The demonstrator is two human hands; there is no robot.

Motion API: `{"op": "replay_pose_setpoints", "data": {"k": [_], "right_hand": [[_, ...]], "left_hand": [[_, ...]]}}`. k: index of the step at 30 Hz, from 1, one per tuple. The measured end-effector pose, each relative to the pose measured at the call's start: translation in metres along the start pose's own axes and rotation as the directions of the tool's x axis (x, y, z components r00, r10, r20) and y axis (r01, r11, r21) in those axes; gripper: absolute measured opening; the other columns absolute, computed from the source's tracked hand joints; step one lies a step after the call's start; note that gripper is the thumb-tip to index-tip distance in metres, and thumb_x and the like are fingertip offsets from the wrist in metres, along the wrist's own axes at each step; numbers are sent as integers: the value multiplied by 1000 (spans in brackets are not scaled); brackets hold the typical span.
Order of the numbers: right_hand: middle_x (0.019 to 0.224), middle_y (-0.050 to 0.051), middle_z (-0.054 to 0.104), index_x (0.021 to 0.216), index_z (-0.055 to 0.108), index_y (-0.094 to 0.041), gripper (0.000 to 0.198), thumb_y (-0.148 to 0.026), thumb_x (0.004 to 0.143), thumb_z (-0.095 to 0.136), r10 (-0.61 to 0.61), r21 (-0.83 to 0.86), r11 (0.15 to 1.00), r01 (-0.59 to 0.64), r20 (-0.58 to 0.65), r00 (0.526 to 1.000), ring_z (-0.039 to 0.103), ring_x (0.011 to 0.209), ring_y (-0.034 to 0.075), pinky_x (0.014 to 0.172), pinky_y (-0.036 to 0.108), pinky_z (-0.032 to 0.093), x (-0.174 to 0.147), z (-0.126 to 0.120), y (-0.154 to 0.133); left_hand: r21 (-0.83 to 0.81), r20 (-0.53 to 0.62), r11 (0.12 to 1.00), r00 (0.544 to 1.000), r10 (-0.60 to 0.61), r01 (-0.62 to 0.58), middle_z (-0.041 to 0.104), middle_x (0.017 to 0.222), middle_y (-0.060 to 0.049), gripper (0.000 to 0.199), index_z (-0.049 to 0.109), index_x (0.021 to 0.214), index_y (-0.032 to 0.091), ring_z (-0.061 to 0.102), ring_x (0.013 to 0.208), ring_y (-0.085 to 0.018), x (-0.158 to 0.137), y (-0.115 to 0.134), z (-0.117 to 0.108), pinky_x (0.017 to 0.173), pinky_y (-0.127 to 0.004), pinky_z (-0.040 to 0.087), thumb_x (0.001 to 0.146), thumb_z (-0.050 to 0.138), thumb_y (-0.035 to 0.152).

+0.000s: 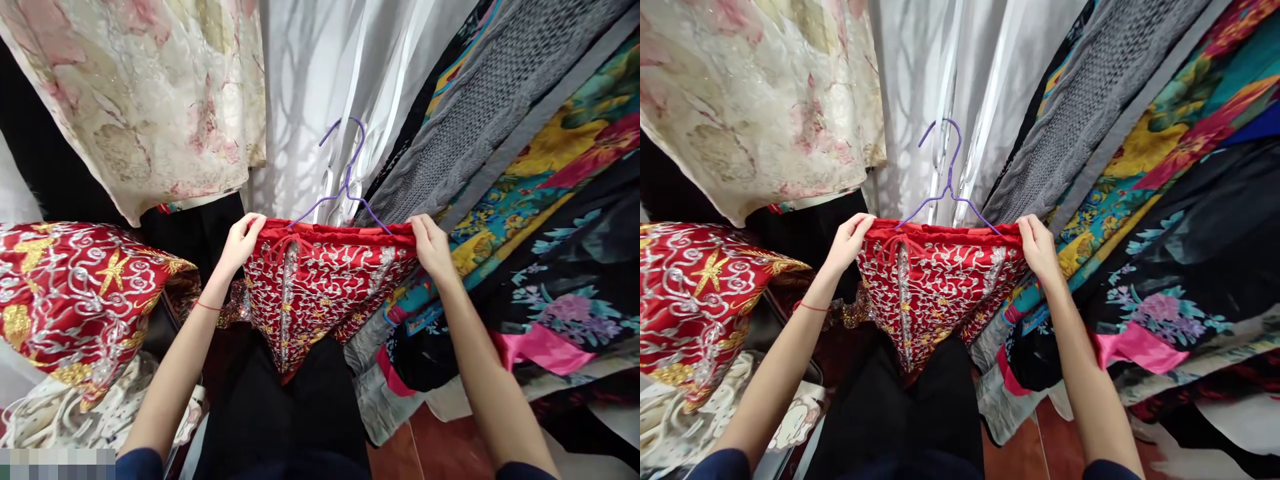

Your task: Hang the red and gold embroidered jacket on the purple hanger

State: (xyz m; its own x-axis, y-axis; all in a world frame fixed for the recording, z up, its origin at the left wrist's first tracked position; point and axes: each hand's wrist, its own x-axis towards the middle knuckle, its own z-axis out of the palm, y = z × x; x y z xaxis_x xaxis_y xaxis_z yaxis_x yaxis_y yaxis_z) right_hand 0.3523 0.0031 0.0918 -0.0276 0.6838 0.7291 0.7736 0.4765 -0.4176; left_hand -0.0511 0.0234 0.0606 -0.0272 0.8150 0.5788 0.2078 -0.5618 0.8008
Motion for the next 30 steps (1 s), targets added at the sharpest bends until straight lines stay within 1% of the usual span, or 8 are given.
{"op": "replay_pose_setpoints", "data": {"k": [4, 8, 13, 17, 20, 23, 26, 30], "right_hand": [[106, 7, 70, 114, 60, -23, 46, -56, 83, 66, -137, 68, 989, 129, 129, 982, 67, 96, 23, 88, 36, 53, -15, -4, 1], [90, 6, 71, 92, 65, -23, 23, -46, 90, 61, -168, 1, 986, 168, 70, 983, 68, 83, 22, 82, 37, 54, -35, 0, -2], [87, 7, 71, 89, 66, -25, 22, -42, 94, 53, -149, -67, 986, 151, 40, 988, 67, 81, 22, 80, 36, 54, -50, 0, -7], [93, 10, 70, 95, 65, -22, 26, -42, 94, 48, -123, -213, 968, 133, 63, 990, 65, 87, 26, 83, 42, 52, -47, 3, -13], [112, 18, 64, 117, 61, -17, 39, -42, 89, 51, -128, -397, 910, 115, -7, 992, 59, 106, 34, 90, 51, 47, -44, 15, -30], [127, 22, 55, 132, 52, -14, 51, -37, 86, 54, -227, -464, 868, 178, -52, 972, 50, 120, 38, 97, 56, 39, -37, 36, -71], [126, 19, 55, 126, 55, -17, 40, -30, 89, 52, -384, -381, 852, 358, 10, 923, 47, 122, 36, 99, 55, 37, -29, 68, -138], [129, 18, 57, 123, 58, -17, 32, -25, 94, 47, -618, -169, 727, 666, 262, 741, 47, 123, 33, 100, 52, 37, -44, 129, -244]], "left_hand": [[-4, 125, 995, 987, 99, -99, 70, 110, -7, 50, 63, 115, 19, 66, 95, -17, -8, 4, -17, 87, -28, 52, 76, 75, 46], [89, 68, 991, 993, 98, -104, 71, 92, -4, 32, 68, 97, 16, 65, 78, -14, -16, 2, -22, 76, -25, 52, 81, 72, 43], [125, 9, 988, 996, 87, -88, 68, 84, -1, 30, 66, 96, 17, 62, 73, -13, -18, 1, -17, 71, -24, 49, 88, 62, 45], [205, 37, 972, 994, 107, -112, 71, 102, -6, 31, 63, 110, 18, 66, 85, -16, -21, 2, -15, 81, -27, 52, 93, 55, 42], [360, 75, 913, 981, 177, -193, 65, 127, -13, 45, 52, 133, 17, 65, 111, -23, -35, 8, -15, 99, -39, 50, 93, 53, 37], [523, 89, 815, 967, 241, -251, 52, 146, -20, 55, 41, 143, 14, 50, 136, -28, -64, 27, -19, 115, -47, 39, 93, 53, 34], [608, 107, 762, 974, 199, -223, 60, 137, -15, 41, 49, 134, 16, 56, 130, -25, -106, 52, -32, 111, -43, 43, 96, 49, 32], [711, 187, 698, 980, -73, -84, 70, 119, -10, 27, 60, 116, 19, 65, 114, -25, -167, 70, -57, 102, -39, 50, 97, 50, 36]]}}
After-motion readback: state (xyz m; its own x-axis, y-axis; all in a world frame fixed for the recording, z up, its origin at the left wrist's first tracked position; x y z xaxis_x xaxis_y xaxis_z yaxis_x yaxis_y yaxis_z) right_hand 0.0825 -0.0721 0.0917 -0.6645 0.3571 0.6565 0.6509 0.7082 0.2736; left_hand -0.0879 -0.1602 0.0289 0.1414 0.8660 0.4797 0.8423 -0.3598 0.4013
